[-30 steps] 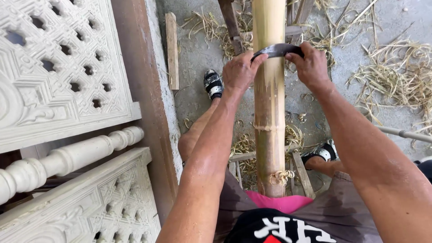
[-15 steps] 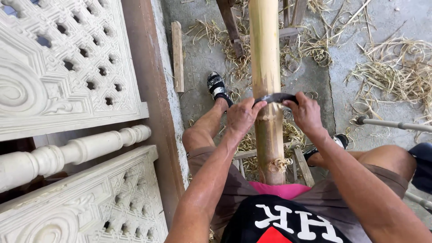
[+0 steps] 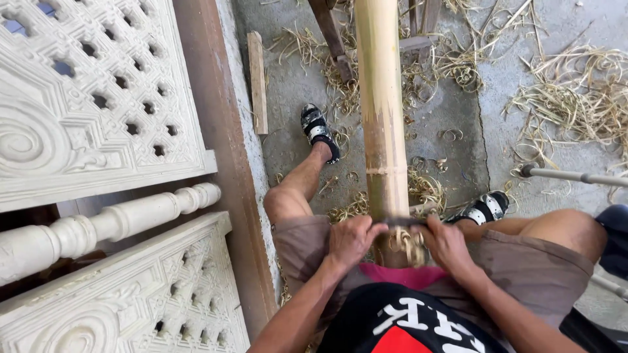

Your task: The recorder uses a curved blade to scrape and shave the outer layer of a bamboo pole.

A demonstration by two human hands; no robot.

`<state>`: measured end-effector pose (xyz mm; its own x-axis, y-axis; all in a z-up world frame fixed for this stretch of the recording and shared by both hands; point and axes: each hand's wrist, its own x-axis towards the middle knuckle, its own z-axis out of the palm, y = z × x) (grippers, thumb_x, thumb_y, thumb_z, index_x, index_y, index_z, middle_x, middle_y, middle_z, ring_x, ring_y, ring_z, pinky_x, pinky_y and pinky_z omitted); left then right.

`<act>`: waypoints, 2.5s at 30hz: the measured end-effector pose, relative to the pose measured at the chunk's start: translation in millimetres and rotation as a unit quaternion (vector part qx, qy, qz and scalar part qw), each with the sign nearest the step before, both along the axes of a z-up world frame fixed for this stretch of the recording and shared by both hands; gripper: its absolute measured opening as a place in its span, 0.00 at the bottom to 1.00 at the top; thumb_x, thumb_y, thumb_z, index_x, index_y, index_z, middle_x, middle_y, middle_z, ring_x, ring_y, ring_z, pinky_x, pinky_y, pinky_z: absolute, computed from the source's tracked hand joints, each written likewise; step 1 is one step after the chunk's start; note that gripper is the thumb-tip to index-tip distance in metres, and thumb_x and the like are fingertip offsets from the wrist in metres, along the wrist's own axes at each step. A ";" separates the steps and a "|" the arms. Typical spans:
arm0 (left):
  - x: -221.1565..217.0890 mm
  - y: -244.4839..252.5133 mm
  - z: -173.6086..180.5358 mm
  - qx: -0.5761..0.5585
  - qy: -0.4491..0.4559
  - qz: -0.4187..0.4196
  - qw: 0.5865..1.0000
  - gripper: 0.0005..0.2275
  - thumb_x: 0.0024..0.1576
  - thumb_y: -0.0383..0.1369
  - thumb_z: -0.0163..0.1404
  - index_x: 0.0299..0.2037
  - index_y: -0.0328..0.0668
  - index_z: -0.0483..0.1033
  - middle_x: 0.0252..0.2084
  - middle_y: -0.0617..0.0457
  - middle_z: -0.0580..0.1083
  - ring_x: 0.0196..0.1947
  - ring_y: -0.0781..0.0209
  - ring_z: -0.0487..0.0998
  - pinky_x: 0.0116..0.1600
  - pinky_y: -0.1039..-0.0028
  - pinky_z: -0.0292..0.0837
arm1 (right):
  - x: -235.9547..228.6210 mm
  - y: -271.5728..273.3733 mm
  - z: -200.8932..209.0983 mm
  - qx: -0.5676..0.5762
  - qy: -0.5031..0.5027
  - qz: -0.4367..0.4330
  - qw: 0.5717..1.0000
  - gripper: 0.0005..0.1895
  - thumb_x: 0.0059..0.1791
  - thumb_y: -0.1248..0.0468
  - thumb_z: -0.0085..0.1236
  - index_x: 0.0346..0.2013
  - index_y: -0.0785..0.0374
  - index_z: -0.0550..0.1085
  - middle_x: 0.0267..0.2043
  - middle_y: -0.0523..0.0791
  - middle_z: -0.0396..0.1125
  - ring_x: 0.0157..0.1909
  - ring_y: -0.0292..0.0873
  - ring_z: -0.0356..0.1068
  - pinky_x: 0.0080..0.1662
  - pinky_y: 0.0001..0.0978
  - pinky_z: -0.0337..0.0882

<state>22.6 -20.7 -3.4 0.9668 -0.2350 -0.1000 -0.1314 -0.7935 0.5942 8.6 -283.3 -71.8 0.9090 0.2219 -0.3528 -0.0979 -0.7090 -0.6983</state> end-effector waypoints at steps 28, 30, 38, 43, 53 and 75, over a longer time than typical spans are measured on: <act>202.5 10.9 -44.7 0.061 -0.087 0.051 0.993 0.19 0.64 0.53 0.45 0.29 0.48 0.71 0.20 0.60 0.68 0.14 0.69 0.64 0.16 0.76 0.62 | 234.8 42.9 -5.9 -0.016 -0.167 -0.044 0.985 0.22 0.55 0.48 0.57 0.32 0.64 0.68 0.22 0.48 0.68 0.20 0.39 0.63 0.26 0.39 0.63; 180.1 5.1 -35.1 0.016 -0.093 0.064 0.994 0.19 0.64 0.52 0.44 0.29 0.49 0.70 0.20 0.62 0.68 0.15 0.70 0.64 0.17 0.76 0.61 | 212.3 40.1 -3.5 -0.028 -0.151 -0.043 0.987 0.22 0.56 0.49 0.57 0.32 0.65 0.67 0.21 0.49 0.67 0.20 0.41 0.62 0.27 0.40 0.62; 111.3 -6.0 -15.7 0.083 -0.059 0.052 0.993 0.21 0.64 0.52 0.47 0.26 0.47 0.71 0.20 0.58 0.70 0.16 0.68 0.65 0.20 0.72 0.62 | 141.0 29.2 7.1 -0.015 -0.040 -0.063 0.997 0.22 0.53 0.49 0.55 0.31 0.66 0.66 0.24 0.51 0.68 0.20 0.46 0.63 0.24 0.47 0.64; 85.3 -10.4 -4.5 0.056 -0.118 0.061 0.989 0.20 0.64 0.50 0.48 0.27 0.44 0.70 0.21 0.57 0.70 0.16 0.67 0.66 0.21 0.71 0.62 | 110.8 25.3 -1.8 -0.016 -0.173 -0.054 0.983 0.23 0.55 0.49 0.57 0.30 0.67 0.66 0.27 0.53 0.68 0.26 0.54 0.66 0.30 0.50 0.64; 17.8 -3.7 8.6 0.016 0.036 -0.024 0.999 0.22 0.60 0.50 0.53 0.21 0.41 0.68 0.19 0.48 0.71 0.17 0.52 0.72 0.23 0.60 0.65 | 8.4 -15.4 -38.8 0.067 0.111 0.009 0.991 0.19 0.50 0.50 0.57 0.31 0.64 0.74 0.19 0.52 0.65 0.21 0.49 0.62 0.25 0.48 0.65; 234.6 9.5 -54.5 0.080 -0.074 0.041 0.993 0.20 0.64 0.52 0.45 0.27 0.49 0.70 0.18 0.63 0.64 0.14 0.69 0.60 0.16 0.75 0.57 | 259.6 44.0 -34.4 0.016 -0.106 -0.065 0.992 0.17 0.58 0.53 0.52 0.36 0.65 0.70 0.28 0.46 0.71 0.19 0.38 0.62 0.21 0.37 0.64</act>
<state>257.2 -11.2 -57.9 0.9889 -0.1481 0.0137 -0.1391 -0.8881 0.4382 268.2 -239.3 -106.2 0.9838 0.1056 -0.1451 -0.0356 -0.6778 -0.7344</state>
